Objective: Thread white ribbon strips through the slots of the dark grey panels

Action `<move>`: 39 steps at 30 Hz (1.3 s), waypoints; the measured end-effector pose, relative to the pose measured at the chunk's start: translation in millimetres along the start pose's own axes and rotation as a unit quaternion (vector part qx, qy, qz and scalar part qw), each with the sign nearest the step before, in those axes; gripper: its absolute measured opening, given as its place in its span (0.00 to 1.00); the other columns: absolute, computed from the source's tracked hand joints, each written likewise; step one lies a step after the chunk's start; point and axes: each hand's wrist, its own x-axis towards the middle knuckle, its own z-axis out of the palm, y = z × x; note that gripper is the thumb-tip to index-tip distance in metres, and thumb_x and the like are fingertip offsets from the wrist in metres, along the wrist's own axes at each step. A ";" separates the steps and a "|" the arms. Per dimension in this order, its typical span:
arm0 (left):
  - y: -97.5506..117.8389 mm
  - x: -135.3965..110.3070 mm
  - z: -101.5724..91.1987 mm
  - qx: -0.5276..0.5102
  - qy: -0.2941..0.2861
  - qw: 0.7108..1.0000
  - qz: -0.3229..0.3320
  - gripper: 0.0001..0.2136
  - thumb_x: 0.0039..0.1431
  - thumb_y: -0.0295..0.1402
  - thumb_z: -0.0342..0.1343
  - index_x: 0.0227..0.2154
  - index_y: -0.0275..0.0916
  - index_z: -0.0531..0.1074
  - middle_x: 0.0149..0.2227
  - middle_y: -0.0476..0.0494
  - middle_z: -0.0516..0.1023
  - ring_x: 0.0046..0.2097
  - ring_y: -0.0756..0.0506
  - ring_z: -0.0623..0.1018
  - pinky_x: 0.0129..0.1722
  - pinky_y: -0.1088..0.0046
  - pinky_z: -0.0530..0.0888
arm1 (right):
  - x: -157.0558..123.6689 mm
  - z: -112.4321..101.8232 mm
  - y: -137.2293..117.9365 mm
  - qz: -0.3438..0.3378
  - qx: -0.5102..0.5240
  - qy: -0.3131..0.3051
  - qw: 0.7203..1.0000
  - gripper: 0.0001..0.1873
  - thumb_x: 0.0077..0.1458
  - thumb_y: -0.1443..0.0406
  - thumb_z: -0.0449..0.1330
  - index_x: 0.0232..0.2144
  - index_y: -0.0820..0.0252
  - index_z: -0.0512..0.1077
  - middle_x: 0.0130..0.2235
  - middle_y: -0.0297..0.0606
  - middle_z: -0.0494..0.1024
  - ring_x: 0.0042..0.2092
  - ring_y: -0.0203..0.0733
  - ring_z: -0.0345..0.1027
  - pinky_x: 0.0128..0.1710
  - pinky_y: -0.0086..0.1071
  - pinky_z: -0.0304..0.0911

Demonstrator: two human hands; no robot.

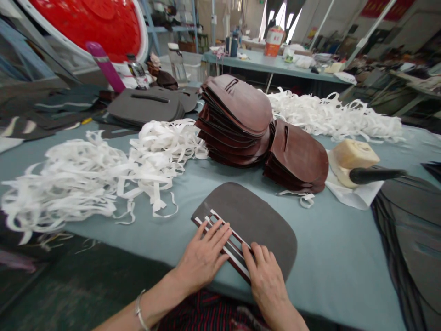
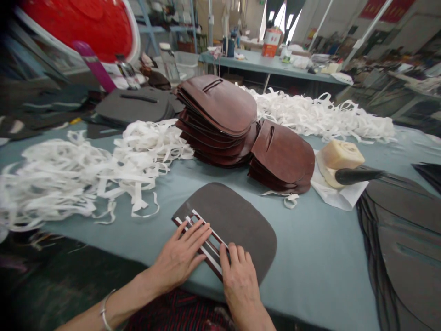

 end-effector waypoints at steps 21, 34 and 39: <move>35.3 -14.3 5.1 -0.076 0.032 0.995 0.063 0.20 0.63 0.27 0.46 0.57 0.37 0.62 0.56 0.36 0.67 0.59 0.40 0.64 0.59 0.53 0.62 | -56.8 -12.7 7.1 0.216 0.319 0.101 0.917 0.14 0.60 0.73 0.49 0.45 0.57 0.67 0.42 0.42 0.67 0.44 0.43 0.62 0.44 0.39 0.62; 19.5 -18.7 5.0 0.007 -0.010 0.996 0.084 0.24 0.64 0.33 0.46 0.62 0.39 0.55 0.62 0.42 0.62 0.63 0.43 0.61 0.64 0.56 0.55 | -63.8 -11.7 8.7 0.168 0.276 0.058 0.945 0.14 0.60 0.73 0.50 0.45 0.55 0.69 0.41 0.40 0.66 0.43 0.42 0.61 0.39 0.37 0.58; -19.4 -17.7 2.1 0.060 0.002 0.998 0.018 0.27 0.64 0.37 0.46 0.64 0.36 0.50 0.64 0.39 0.58 0.64 0.41 0.59 0.64 0.56 0.51 | -64.9 -12.9 9.2 0.158 0.255 0.032 0.954 0.15 0.57 0.67 0.57 0.48 0.54 0.66 0.45 0.42 0.66 0.45 0.46 0.60 0.41 0.40 0.59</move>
